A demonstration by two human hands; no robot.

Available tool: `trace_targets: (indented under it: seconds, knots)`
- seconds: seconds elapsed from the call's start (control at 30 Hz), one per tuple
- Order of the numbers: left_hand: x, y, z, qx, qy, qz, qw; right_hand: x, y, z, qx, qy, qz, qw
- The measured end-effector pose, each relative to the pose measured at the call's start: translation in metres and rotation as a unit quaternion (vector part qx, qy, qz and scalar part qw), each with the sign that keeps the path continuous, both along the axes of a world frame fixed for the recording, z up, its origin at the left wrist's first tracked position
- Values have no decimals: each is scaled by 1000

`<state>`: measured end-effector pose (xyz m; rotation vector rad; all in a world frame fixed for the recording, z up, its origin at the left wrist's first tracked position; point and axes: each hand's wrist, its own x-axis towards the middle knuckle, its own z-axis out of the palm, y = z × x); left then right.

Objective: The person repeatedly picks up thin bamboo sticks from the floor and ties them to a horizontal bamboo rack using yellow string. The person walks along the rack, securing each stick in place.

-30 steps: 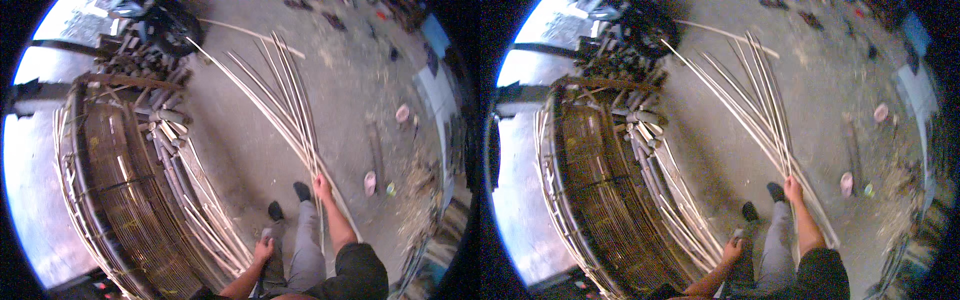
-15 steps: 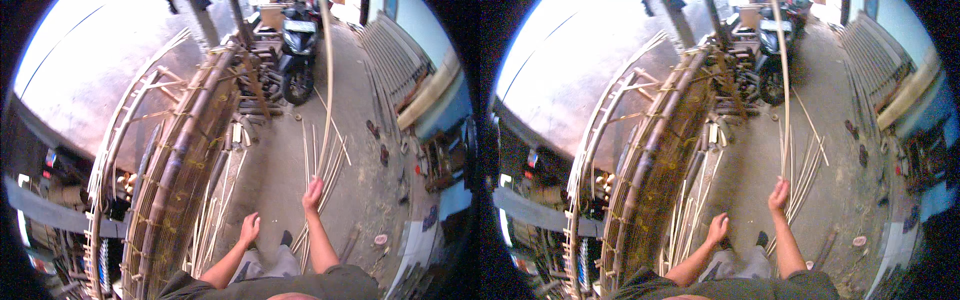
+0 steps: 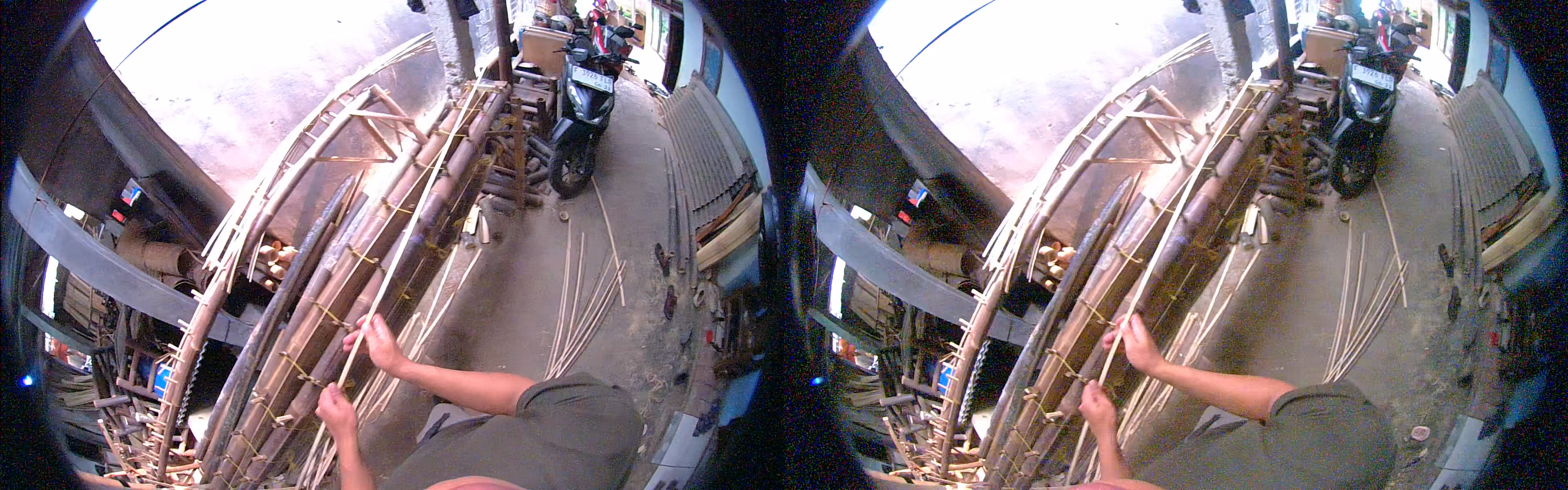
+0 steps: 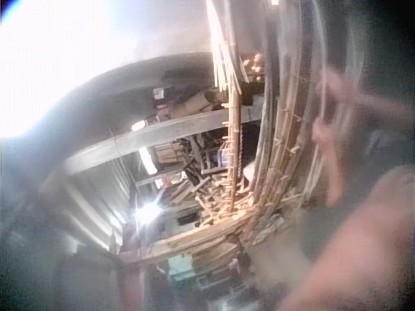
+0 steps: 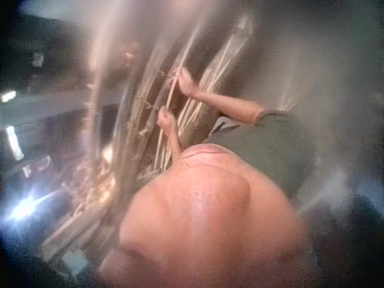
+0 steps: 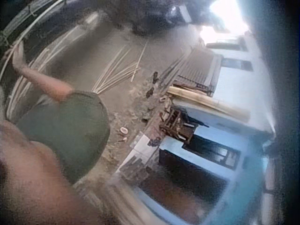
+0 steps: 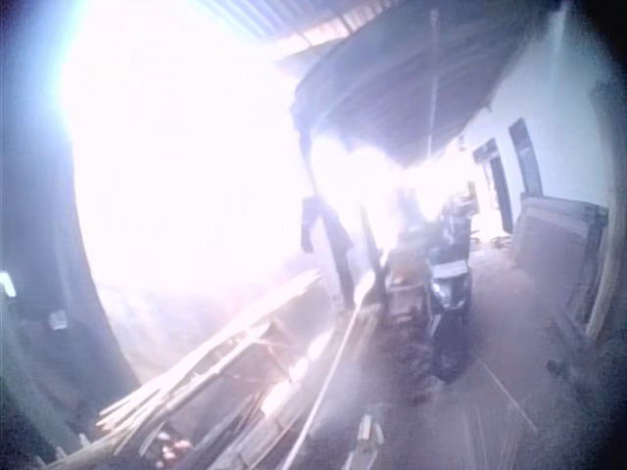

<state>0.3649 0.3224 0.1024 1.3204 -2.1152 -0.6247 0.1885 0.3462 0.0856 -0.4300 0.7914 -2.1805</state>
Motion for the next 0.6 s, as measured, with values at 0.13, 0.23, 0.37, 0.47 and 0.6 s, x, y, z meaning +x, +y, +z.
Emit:
trace_targets:
  seconds: [0.13,0.23,0.37,0.47,0.6]
  knots:
    - [74,-74,16,-141,-145,30,979,41,-42,-10,133,24,217,967]
    - [106,-129,9,-31,-149,93,984,23,-43,-12,170,175,338,909]
    - [121,-179,-11,-74,-278,99,953,-37,-13,-50,197,279,324,882]
    - [90,-187,-1,-77,-351,115,926,-103,34,-88,278,317,235,876]
    - [-43,-170,17,-99,-243,81,962,-193,116,-142,431,277,158,844]
